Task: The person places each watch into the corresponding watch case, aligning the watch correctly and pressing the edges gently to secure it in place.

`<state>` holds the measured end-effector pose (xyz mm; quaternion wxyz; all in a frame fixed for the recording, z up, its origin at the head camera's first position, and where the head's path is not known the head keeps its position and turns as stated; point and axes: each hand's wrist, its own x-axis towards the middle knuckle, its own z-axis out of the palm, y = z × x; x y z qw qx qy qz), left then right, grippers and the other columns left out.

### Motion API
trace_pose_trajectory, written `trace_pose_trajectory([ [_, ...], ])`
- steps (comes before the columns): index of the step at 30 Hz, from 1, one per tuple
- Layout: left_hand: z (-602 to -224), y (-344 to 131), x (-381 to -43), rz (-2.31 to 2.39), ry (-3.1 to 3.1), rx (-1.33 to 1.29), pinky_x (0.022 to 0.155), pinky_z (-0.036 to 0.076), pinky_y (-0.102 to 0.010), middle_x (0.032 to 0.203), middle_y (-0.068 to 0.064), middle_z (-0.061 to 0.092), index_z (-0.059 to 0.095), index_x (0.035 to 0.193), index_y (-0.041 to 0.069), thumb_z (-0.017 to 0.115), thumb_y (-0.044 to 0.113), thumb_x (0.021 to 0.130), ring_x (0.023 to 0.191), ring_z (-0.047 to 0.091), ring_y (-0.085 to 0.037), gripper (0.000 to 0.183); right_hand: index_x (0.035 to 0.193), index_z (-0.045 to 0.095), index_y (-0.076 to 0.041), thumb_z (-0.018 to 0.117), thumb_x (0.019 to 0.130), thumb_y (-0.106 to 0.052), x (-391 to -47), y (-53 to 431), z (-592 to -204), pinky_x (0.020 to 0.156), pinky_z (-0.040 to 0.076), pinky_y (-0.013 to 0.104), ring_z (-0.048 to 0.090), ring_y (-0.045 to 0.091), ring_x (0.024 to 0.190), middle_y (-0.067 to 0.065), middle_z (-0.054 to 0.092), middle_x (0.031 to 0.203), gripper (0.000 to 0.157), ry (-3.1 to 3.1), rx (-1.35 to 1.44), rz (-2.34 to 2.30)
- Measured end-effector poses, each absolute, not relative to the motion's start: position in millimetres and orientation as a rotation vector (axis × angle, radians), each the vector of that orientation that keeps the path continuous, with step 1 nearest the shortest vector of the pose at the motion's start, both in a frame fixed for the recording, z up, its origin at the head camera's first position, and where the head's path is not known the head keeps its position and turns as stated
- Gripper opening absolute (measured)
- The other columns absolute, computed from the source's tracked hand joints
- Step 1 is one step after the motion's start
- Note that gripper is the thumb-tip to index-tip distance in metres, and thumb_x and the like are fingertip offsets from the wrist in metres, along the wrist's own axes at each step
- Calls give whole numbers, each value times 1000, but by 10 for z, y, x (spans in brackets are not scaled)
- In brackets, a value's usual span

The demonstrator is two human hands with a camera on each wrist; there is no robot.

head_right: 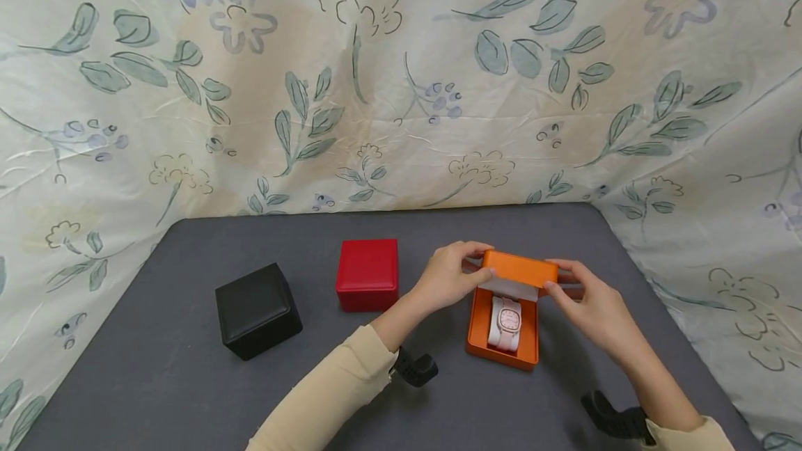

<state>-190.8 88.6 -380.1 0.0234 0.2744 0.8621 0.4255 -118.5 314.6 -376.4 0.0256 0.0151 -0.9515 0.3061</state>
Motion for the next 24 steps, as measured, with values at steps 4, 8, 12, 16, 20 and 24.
trace_pose_trajectory([
  [4,-3835,875,-1860,1328,2678,844,71,45,-11,110,6,61,59,122,23,64,32,86,89,60,-4,37,134,41,-5,52,92,-39,-1134,3132,-3774,67,52,49,60,45,94,31,54,115,55,-2895,42,926],
  [8,-3848,862,-1817,1311,2712,850,69,44,-10,110,7,61,59,122,24,65,32,86,86,60,-3,37,132,46,-8,55,91,-37,-1101,3131,-3780,63,53,46,61,44,91,30,56,113,51,-2853,62,927],
  [12,-3861,849,-1773,1288,2741,857,67,42,-9,106,8,62,59,120,24,66,32,85,84,59,-4,37,130,48,-10,58,90,-36,-1076,3126,-3794,60,53,41,63,41,90,27,58,112,49,-2836,67,930],
  [16,-3877,840,-1730,1258,2771,875,64,41,-8,102,8,62,60,118,24,67,32,84,81,59,-3,36,128,49,-11,60,88,-35,-1043,3108,-3820,59,54,39,63,40,90,26,59,112,48,-2826,56,930],
  [20,-3885,833,-1687,1208,2805,880,63,40,-9,99,8,61,60,117,25,67,32,83,79,57,-3,35,126,50,-11,62,87,-34,-1005,3081,-3838,59,54,39,64,39,90,26,59,112,47,-2830,40,934],
  [24,-3894,825,-1636,1139,2854,899,59,38,-11,94,8,60,60,117,27,68,33,82,74,51,-1,36,123,51,-11,65,85,-33,-962,3050,-3860,58,54,37,65,37,88,26,59,110,46,-2827,36,931],
])
